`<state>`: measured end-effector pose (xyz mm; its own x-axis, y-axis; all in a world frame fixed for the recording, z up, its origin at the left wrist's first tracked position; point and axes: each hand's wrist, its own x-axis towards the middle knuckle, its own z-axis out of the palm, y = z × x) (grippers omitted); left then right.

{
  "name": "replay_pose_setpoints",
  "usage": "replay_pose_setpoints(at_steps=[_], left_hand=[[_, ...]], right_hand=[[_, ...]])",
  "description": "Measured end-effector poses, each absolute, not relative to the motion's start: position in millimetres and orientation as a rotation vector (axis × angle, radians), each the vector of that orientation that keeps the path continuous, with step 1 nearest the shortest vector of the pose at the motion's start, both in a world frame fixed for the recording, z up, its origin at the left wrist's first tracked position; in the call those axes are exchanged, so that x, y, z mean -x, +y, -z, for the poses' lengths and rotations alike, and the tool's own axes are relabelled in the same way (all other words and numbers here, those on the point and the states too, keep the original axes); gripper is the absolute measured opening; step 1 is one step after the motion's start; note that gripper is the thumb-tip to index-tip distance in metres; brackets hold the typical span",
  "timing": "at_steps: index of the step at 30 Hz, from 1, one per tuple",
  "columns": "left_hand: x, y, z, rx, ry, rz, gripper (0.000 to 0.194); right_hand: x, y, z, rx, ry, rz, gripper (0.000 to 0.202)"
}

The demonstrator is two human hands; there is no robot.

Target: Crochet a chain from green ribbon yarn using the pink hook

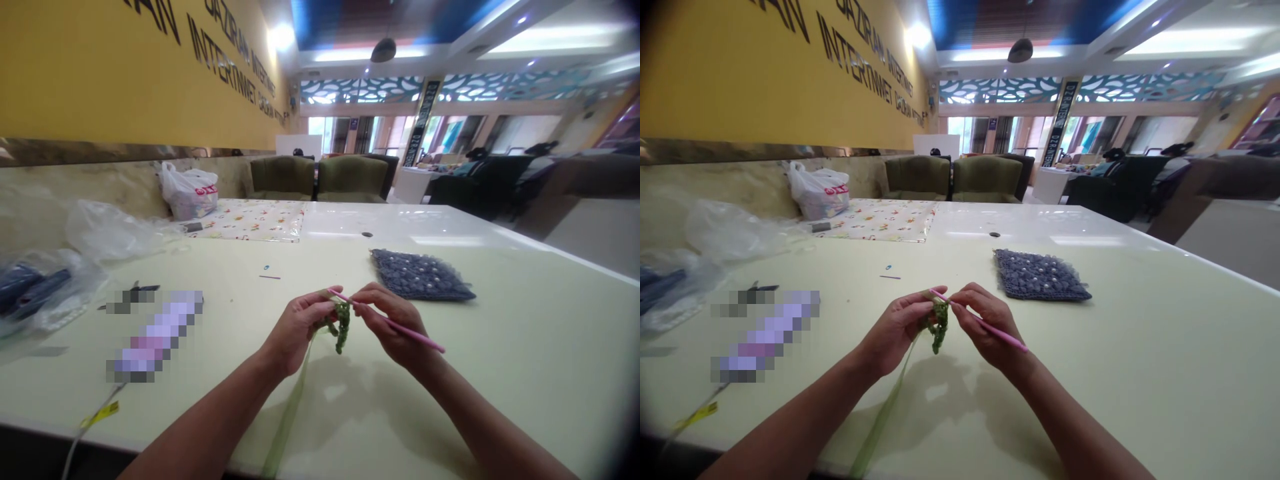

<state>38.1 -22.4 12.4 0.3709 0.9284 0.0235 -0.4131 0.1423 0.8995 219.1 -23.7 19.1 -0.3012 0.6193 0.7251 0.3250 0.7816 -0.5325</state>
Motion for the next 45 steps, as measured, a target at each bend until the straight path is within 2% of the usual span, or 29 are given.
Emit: replay_pose_setpoints(at_steps=[3, 7, 11, 25, 34, 38, 41, 45], left_hand=[[-34, -19, -14, -1.041, 0.647, -1.025, 0.026], [-26, -14, -17, -1.100, 0.708, -0.960, 0.032], [-21, -13, -21, -1.163, 0.734, -0.970, 0.030], [-19, -12, -23, -1.294, 0.843, -1.016, 0.026], [-23, -17, -22, -1.686, 0.993, -1.134, 0.028], [-26, -18, -18, -2.054, 1.004, -1.166, 0.032], [-22, -17, -21, -2.320, 1.009, -1.051, 0.034], [-14, -13, -28, -2.435, 1.304, -1.022, 0.036]], right_hand=[[-224, -23, -22, 0.708, -1.910, -0.453, 0.015], [-230, -22, -28, 0.679, -1.964, -0.590, 0.020], [-235, -22, -35, 0.651, -2.052, -0.679, 0.024], [-245, -18, -37, 0.640, -2.222, -0.728, 0.027], [-243, -19, -36, 0.701, -2.310, -0.609, 0.027], [-235, -20, -31, 0.714, -2.405, -0.327, 0.024], [-230, -20, -28, 0.755, -2.405, -0.089, 0.023], [-230, -20, -29, 0.784, -2.318, -0.010, 0.022]])
